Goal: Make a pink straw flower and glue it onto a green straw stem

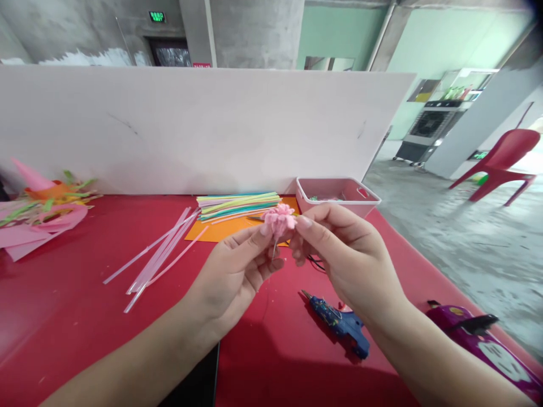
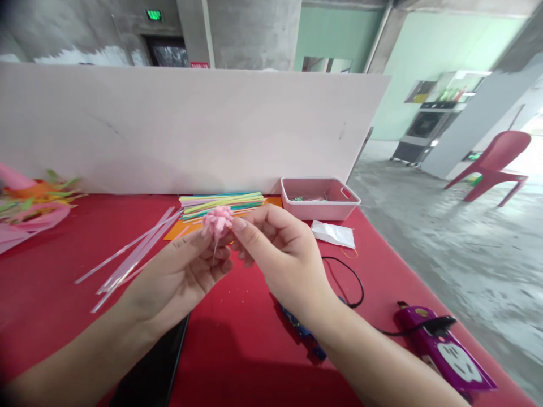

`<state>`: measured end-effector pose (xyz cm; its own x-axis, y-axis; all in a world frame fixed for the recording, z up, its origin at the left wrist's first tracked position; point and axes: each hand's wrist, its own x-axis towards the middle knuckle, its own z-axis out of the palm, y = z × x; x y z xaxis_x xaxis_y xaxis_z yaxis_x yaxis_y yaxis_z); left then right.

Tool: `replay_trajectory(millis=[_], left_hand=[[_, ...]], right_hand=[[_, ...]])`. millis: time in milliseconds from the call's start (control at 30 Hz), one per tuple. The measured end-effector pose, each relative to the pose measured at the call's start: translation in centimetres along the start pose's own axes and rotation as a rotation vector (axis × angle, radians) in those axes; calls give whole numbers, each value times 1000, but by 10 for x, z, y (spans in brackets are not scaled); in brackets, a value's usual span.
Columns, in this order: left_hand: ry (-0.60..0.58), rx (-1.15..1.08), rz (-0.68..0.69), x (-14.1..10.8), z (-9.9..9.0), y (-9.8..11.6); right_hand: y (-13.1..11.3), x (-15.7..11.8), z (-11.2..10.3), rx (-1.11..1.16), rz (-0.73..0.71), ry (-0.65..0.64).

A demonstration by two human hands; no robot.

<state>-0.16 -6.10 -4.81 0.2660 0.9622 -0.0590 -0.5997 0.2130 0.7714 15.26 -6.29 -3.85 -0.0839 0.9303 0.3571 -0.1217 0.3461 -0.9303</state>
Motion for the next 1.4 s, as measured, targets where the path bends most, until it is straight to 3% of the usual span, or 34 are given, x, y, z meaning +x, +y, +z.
replay_trajectory(millis=[167,333,533,667,767,1167,1400], left_hand=[[-5,16,80,3,-1,-8],[-21,40,118,6,-3,-15],[-19,31,124,8,-4,-16],[-61,142,303,9,-6,-15],[-17,245,459,11,-9,-13],[14,458,696,1,-10,-9],[-2,725,789,-7,-16,-4]], right_hand=[[2,-5,1,-359,-245,132],[3,-7,2,-422,-282,109],[0,-2,-2,-192,-135,15],[-4,1,-6,45,86,-67],[-6,0,-7,129,188,-98],[-11,-6,-5,36,110,-105],[-18,-13,-4,-144,43,-106]])
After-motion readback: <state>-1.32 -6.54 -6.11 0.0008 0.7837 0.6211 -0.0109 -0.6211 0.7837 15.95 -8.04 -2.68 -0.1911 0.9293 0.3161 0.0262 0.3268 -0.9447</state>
